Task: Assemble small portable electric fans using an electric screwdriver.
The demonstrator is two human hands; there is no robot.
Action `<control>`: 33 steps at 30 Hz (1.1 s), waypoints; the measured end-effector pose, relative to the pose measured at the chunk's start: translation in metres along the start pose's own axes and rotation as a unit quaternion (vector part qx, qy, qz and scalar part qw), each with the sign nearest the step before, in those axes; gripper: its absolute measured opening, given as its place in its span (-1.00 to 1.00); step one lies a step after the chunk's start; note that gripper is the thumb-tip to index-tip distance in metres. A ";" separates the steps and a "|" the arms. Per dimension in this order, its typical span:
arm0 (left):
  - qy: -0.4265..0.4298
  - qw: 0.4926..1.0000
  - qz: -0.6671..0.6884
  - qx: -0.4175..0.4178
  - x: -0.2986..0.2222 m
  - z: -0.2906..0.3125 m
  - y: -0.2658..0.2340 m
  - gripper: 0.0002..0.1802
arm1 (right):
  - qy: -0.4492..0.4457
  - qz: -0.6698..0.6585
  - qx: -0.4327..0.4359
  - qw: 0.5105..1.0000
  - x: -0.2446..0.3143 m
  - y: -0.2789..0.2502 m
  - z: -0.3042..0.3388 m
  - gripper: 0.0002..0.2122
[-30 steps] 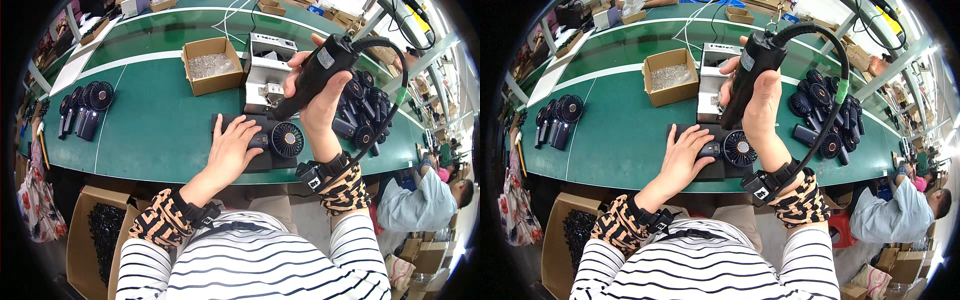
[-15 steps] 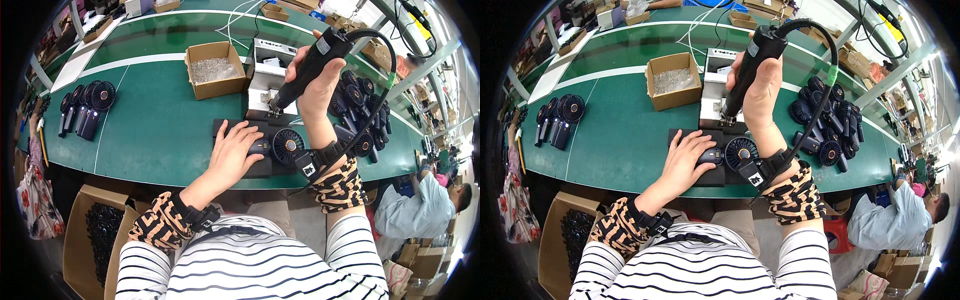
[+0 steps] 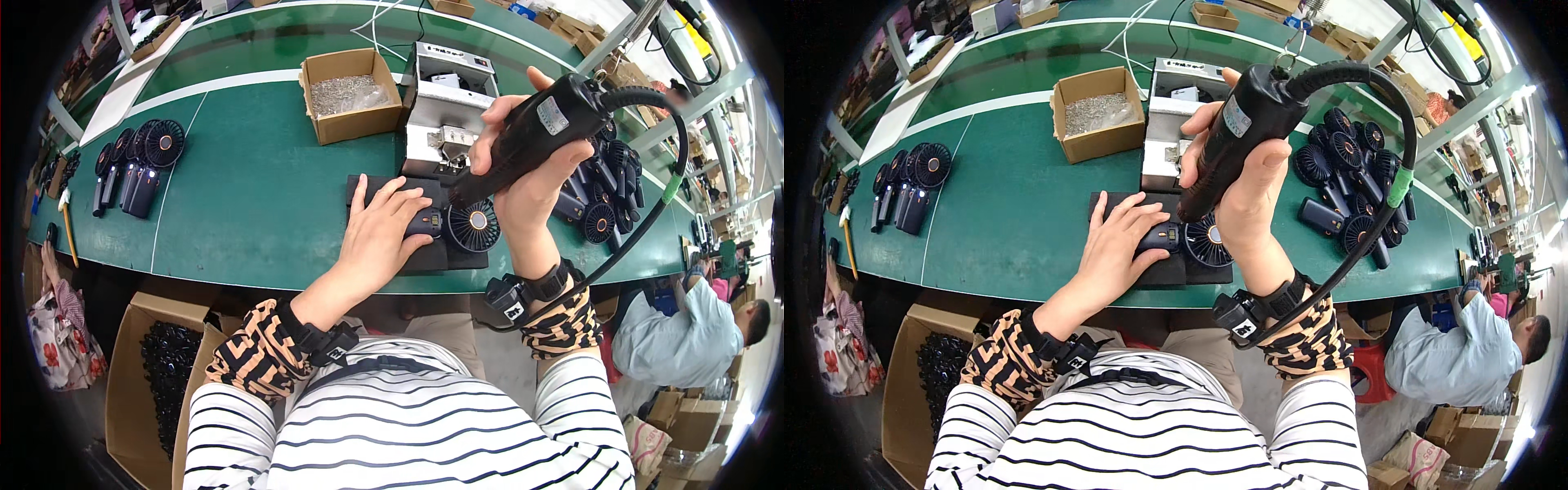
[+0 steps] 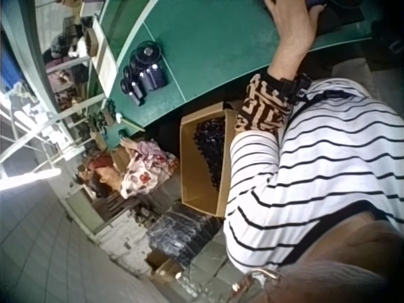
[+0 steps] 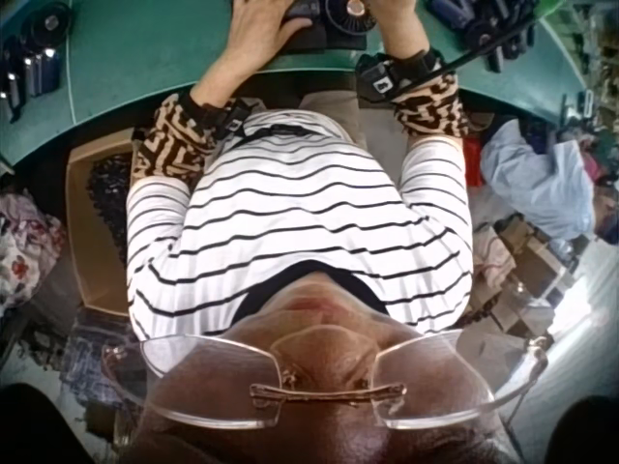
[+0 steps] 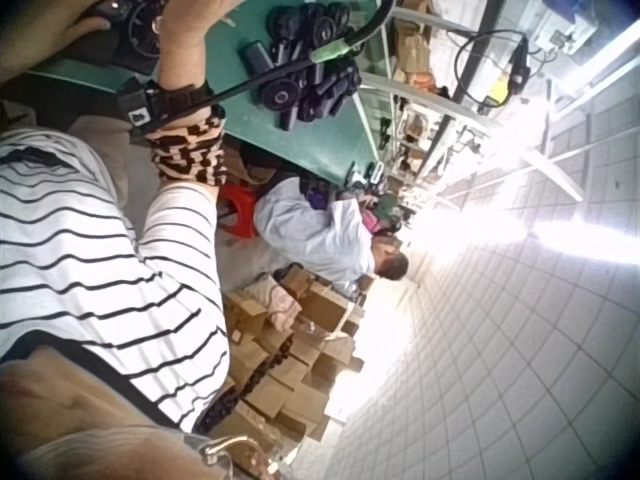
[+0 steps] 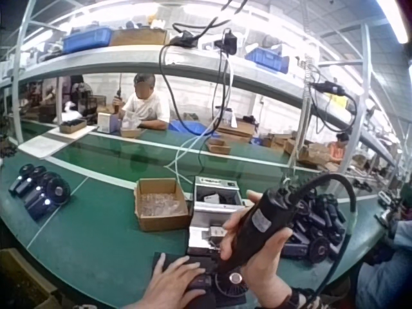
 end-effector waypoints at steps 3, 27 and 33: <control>-0.004 1.000 0.003 0.006 -0.002 -0.002 -0.002 -0.49 | 0.009 -0.014 -0.018 1.000 -0.004 -0.001 0.004 -0.03; -0.021 0.999 -0.004 0.025 0.002 0.001 -0.001 -0.47 | 0.016 -0.019 0.014 1.000 -0.010 -0.004 -0.016 -0.13; -0.018 0.999 0.009 0.025 -0.001 -0.001 -0.001 -0.48 | -0.066 0.026 -0.014 0.997 -0.008 -0.008 -0.051 -0.11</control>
Point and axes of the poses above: each hand's wrist, its own z-axis away from the middle knuckle, its own y-axis out of the palm, x = y × z, the point moved 7 cm from there along -z, towards the middle knuckle, and after that the axes turned 4 degrees about z, right-handed, at the moved point
